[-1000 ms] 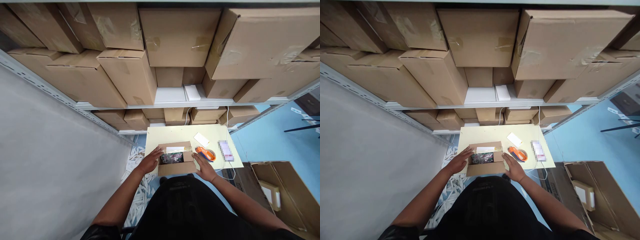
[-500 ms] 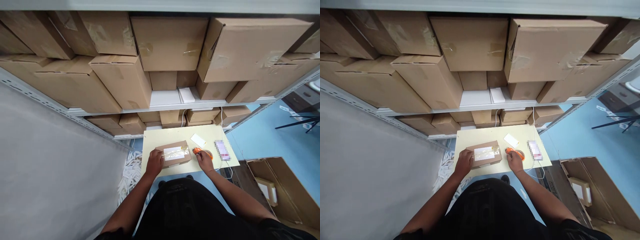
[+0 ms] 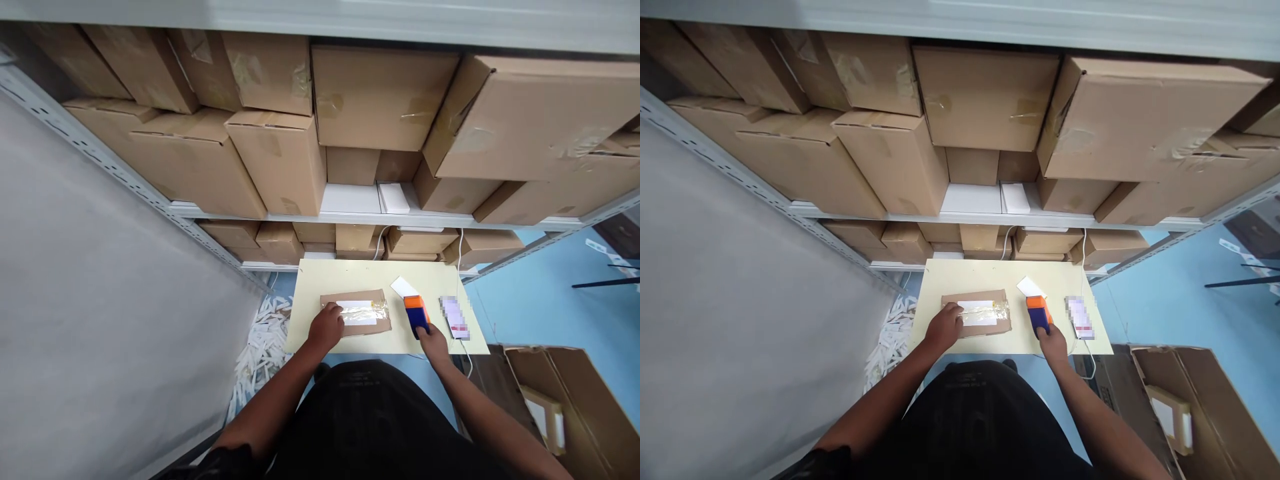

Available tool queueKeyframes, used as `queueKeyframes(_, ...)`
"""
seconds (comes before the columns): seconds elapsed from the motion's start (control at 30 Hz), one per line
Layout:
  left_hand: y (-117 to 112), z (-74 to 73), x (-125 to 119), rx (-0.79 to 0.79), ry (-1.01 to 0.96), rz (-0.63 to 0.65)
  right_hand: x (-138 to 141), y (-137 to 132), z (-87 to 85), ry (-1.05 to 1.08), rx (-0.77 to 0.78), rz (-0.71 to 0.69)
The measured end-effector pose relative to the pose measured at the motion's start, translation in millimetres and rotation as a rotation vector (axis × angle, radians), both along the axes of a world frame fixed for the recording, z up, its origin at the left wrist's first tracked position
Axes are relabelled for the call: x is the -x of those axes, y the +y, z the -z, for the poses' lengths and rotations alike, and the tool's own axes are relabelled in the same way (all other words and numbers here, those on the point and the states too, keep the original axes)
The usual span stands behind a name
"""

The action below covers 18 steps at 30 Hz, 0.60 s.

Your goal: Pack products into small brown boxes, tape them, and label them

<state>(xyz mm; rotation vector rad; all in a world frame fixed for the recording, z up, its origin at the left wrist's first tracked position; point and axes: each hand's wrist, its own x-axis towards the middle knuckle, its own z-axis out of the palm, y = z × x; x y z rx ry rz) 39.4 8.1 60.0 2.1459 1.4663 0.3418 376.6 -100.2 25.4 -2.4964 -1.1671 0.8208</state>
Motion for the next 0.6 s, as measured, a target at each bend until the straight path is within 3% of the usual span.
queueKeyframes(0.07,3.3,-3.2,3.2,0.091,-0.170,-0.085,0.7,-1.7,-28.1,0.128,-0.162,0.051)
queueKeyframes(0.13,5.6,-4.4,8.4,0.222,-0.343,-0.167,10.8,6.4,-57.4,0.242,-0.266,-0.006)
queueKeyframes(0.27,7.4,-1.4,20.2,0.520,-0.684,-0.292,59.9,48.4,-98.1,0.384,-0.200,-0.281)
queueKeyframes(0.43,6.9,0.2,29.6,0.622,-0.943,-0.356,126.5,97.7,-108.6,0.311,-0.041,-0.623)
queueKeyframes(0.6,6.7,0.3,33.9,0.658,-1.071,-0.458,143.3,111.5,-108.9,0.270,0.015,-0.689)
